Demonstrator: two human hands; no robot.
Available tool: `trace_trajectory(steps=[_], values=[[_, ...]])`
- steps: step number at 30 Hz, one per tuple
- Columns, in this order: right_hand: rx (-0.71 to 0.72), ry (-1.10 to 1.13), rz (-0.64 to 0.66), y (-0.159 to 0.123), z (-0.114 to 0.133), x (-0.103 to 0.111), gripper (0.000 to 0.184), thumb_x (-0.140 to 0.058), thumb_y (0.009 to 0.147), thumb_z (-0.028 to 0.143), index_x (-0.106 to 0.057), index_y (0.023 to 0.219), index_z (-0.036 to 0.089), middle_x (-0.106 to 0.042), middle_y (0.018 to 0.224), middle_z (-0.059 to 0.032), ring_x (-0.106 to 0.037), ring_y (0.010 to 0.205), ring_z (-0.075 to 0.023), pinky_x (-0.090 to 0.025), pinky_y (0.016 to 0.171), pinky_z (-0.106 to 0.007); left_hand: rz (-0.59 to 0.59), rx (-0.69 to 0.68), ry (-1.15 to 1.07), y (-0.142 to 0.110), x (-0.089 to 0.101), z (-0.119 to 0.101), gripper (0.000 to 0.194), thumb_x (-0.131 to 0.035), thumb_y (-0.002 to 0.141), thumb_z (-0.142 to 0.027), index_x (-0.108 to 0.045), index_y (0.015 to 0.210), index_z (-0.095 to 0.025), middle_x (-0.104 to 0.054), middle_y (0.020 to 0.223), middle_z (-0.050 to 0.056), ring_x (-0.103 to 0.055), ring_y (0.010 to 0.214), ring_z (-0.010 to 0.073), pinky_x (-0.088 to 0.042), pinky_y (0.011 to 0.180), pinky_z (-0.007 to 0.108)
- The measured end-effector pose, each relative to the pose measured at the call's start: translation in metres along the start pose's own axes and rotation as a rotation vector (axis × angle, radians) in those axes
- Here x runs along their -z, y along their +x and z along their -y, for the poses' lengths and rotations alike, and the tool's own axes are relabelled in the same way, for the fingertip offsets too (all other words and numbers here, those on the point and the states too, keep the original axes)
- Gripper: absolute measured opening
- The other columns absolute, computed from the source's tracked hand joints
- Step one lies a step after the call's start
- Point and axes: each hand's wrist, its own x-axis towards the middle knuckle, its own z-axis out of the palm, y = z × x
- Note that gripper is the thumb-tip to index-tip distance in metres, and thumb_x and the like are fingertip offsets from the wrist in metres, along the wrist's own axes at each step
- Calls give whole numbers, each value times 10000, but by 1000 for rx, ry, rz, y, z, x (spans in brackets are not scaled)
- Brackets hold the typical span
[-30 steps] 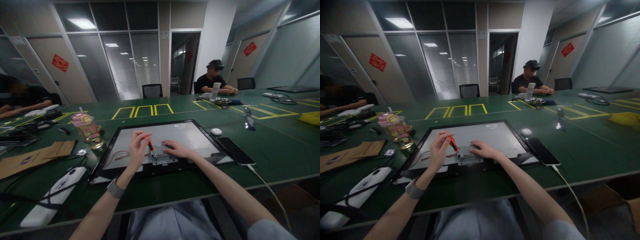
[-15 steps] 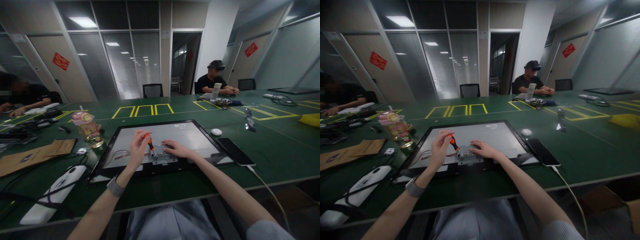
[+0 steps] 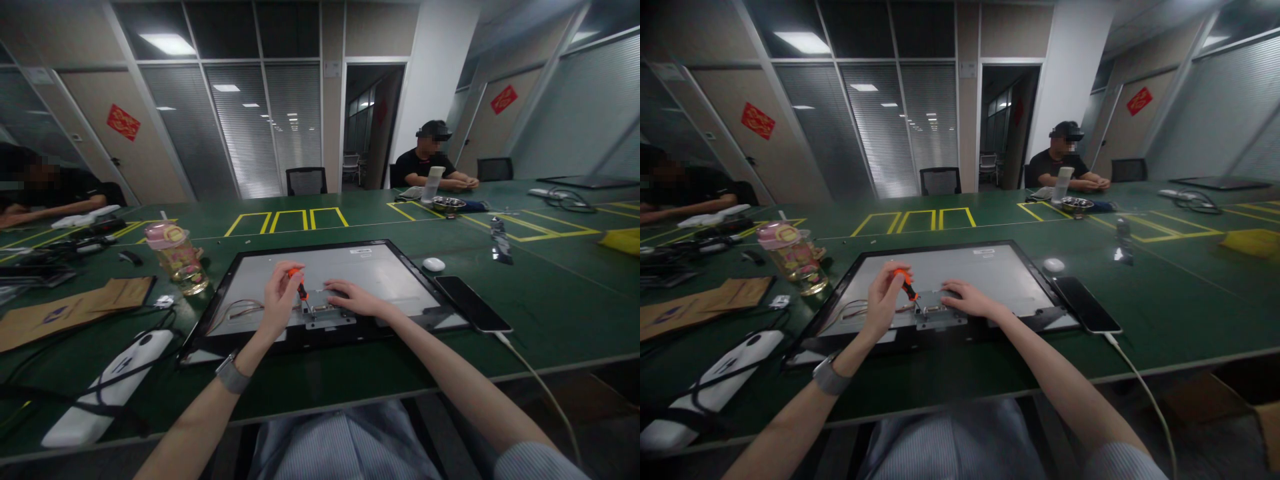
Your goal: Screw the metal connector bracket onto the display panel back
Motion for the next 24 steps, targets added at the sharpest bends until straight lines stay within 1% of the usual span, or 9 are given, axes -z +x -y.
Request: trace_trajectory(steps=[3,5,8,12,14,17,21,24], values=[[1,-8,1,0,-1,-1,516,-459,884,545,-559,1241,186,-501,1359,-97,-425,1276,-256,-307,1093,-423,-85,-89,113,2,0,-1,122,-605,824,-296,-638,824,-179,-513,842,23,-528,769,124,-448,669,222],[1,-16,-5,0,-2,-1,516,-460,884,544,-557,1244,188,-503,1357,-96,-428,1274,-253,-306,1094,-420,-107,-95,160,2,1,-2,119,-591,835,-282,-638,808,-176,-504,823,19,-520,748,117,-440,657,216],[4,-25,-9,1,-4,-2,515,-457,883,550,-557,1245,198,-506,1355,-89,-432,1271,-250,-308,1093,-419,-87,-53,153,1,1,-3,160,-539,870,-292,-647,909,-180,-536,850,28,-536,740,115,-450,672,224],[-1,-38,-3,1,-4,-3,532,-449,884,558,-553,1252,189,-502,1361,-97,-419,1280,-261,-307,1090,-431,-31,20,14,-2,0,-4,257,-455,914,-316,-617,1071,-191,-599,865,40,-589,777,136,-478,723,261],[2,-36,-1,1,-4,-2,537,-447,883,563,-554,1251,186,-501,1362,-99,-415,1283,-261,-302,1092,-429,-14,9,-3,-2,0,-4,267,-447,916,-314,-626,1069,-188,-610,894,51,-598,820,152,-481,748,278],[9,-15,-2,0,-4,-2,536,-449,879,570,-555,1248,195,-501,1361,-92,-419,1280,-251,-303,1094,-414,-34,-66,92,-1,1,-5,234,-488,895,-295,-668,1002,-192,-574,942,54,-567,872,153,-462,763,266],[4,4,-7,0,-4,-2,526,-462,875,566,-550,1248,207,-500,1361,-86,-428,1271,-253,-310,1089,-423,-14,-105,168,-1,3,-5,205,-525,874,-267,-668,1007,-206,-518,868,27,-528,779,124,-447,698,236],[3,6,-10,-1,-1,-1,528,-464,874,566,-557,1239,195,-500,1360,-92,-420,1279,-257,-306,1093,-422,-13,-109,197,-1,2,-3,186,-565,851,-252,-664,1003,-213,-483,824,8,-512,737,112,-451,691,231]])
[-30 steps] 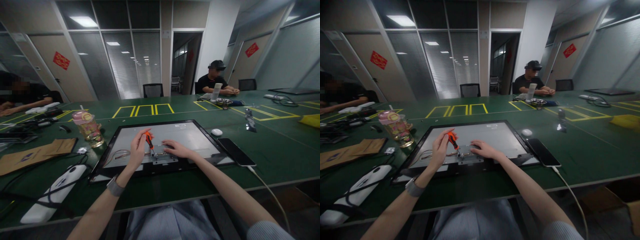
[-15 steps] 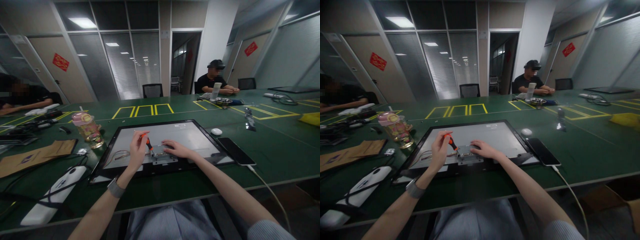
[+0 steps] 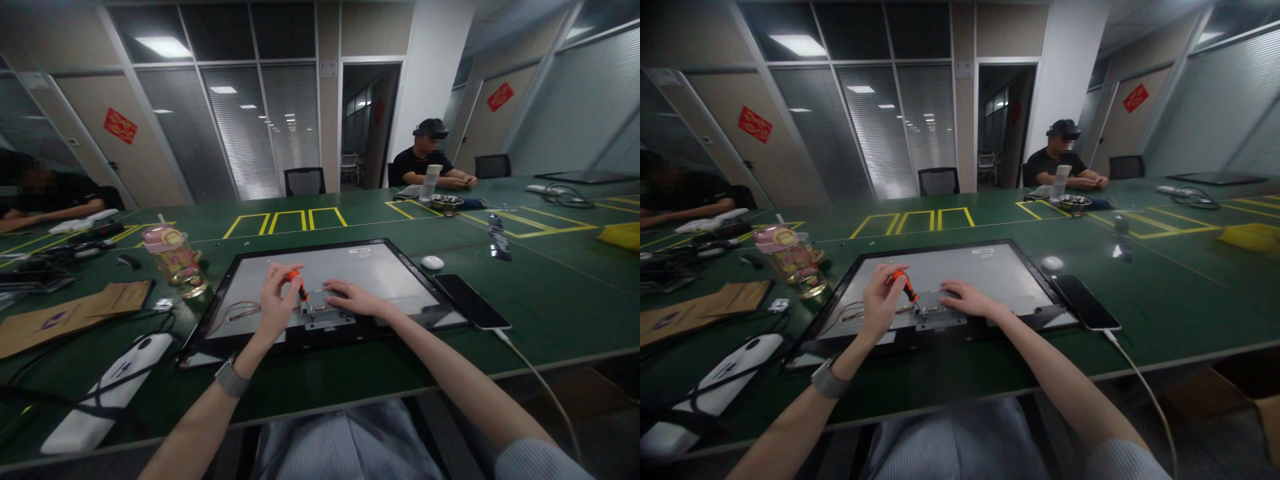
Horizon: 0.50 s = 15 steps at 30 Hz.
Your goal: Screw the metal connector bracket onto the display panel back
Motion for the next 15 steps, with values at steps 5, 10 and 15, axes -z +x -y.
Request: trace_trajectory(steps=[5,10,15], values=[[0,1,2,0,2,1,509,-461,878,560,-557,1237,213,-501,1360,-81,-421,1279,-248,-307,1093,-424,-85,-7,11,-1,-2,1,135,-639,796,-272,-666,903,-194,-482,845,19,-509,757,123,-463,684,237],[-13,-15,18,0,1,1,537,-450,879,567,-550,1249,191,-494,1365,-95,-418,1281,-253,-307,1093,-420,-23,10,-66,-2,0,-3,244,-452,905,-298,-654,991,-192,-550,977,66,-552,886,165,-467,773,293],[0,-26,17,0,2,1,542,-444,886,558,-555,1240,162,-498,1360,-114,-414,1284,-256,-303,1095,-417,-4,29,-53,-2,-1,-3,201,-500,891,-273,-635,1019,-196,-549,910,39,-549,804,130,-459,742,256]])
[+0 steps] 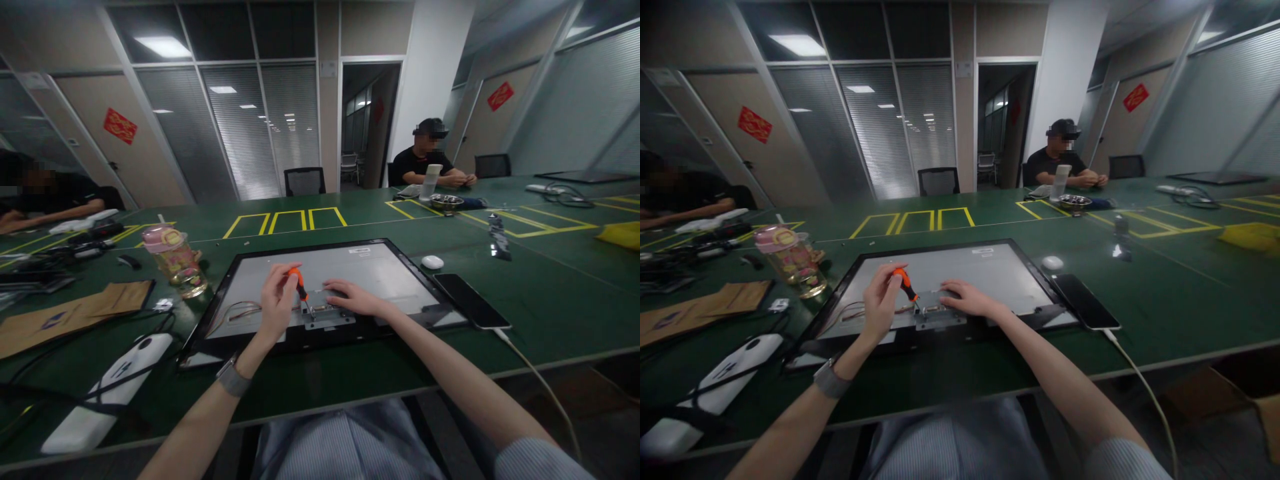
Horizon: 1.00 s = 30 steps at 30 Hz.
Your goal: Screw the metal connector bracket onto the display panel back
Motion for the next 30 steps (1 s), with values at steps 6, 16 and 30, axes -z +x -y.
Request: trace_trajectory(steps=[6,16,30], values=[[8,16,-16,0,0,-1,520,-452,880,566,-562,1229,196,-507,1353,-92,-426,1276,-252,-308,1092,-422,-81,53,-38,2,-4,7,158,-640,793,-269,-608,911,-169,-515,886,20,-540,783,112,-461,694,217],[-2,14,-3,1,-2,0,501,-464,883,541,-550,1248,208,-492,1372,-82,-418,1278,-263,-303,1091,-442,-21,106,-126,-2,-3,6,223,-504,888,-323,-551,1058,-186,-553,857,26,-561,749,120,-479,696,244],[-8,18,-9,1,-2,-1,507,-464,879,551,-559,1240,207,-498,1366,-86,-418,1285,-256,-299,1096,-435,-87,21,23,2,1,-1,195,-508,882,-304,-651,937,-183,-577,840,32,-557,775,137,-446,713,246]])
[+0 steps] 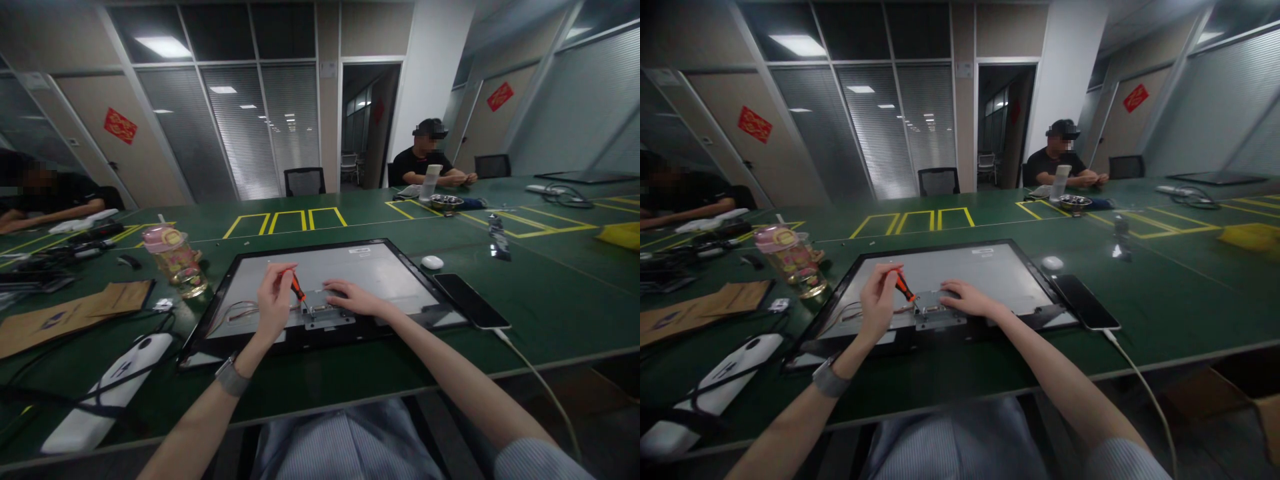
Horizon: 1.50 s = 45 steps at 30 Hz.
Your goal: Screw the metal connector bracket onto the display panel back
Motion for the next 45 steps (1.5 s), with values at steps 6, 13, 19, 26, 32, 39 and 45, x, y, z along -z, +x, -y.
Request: trace_trajectory(steps=[6,13,19,26,32,39,45], values=[[-6,1,5,0,2,1,509,-461,877,554,-558,1243,214,-494,1372,-82,-412,1288,-264,-301,1093,-446,27,53,-78,-1,1,1,248,-463,897,-308,-660,977,-180,-630,880,47,-599,812,153,-466,760,266],[-5,-13,7,-1,1,1,526,-451,881,560,-554,1247,197,-491,1371,-95,-413,1287,-266,-301,1093,-442,72,69,-98,-1,-1,2,306,-438,904,-301,-620,1128,-199,-619,926,51,-614,811,151,-493,756,283],[-8,-17,12,-2,5,3,531,-451,885,552,-550,1249,178,-491,1369,-103,-412,1287,-260,-296,1100,-426,62,3,-22,0,-1,5,227,-584,841,-270,-656,1044,-201,-555,856,25,-562,764,120,-471,724,244],[1,-11,4,0,2,0,535,-447,881,566,-557,1240,185,-496,1363,-97,-422,1278,-255,-301,1098,-424,-43,-47,-1,3,-1,9,105,-670,767,-267,-691,839,-193,-476,827,10,-513,748,115,-453,674,223],[0,-19,3,0,-1,0,536,-452,879,563,-557,1244,184,-498,1362,-100,-418,1283,-263,-297,1097,-428,7,10,22,3,1,3,220,-525,881,-290,-660,1032,-204,-547,864,25,-545,776,123,-453,719,240],[-10,-30,10,0,1,1,545,-455,885,544,-554,1247,149,-493,1364,-121,-424,1277,-259,-299,1096,-415,102,79,-153,1,-1,7,263,-470,912,-317,-638,1064,-183,-629,963,64,-608,881,156,-467,815,282],[-9,-16,-5,0,-1,-1,531,-461,881,545,-556,1245,170,-504,1356,-107,-431,1273,-250,-302,1095,-407,67,52,-86,2,0,4,213,-558,865,-305,-675,989,-177,-605,880,41,-597,792,127,-487,729,238]])
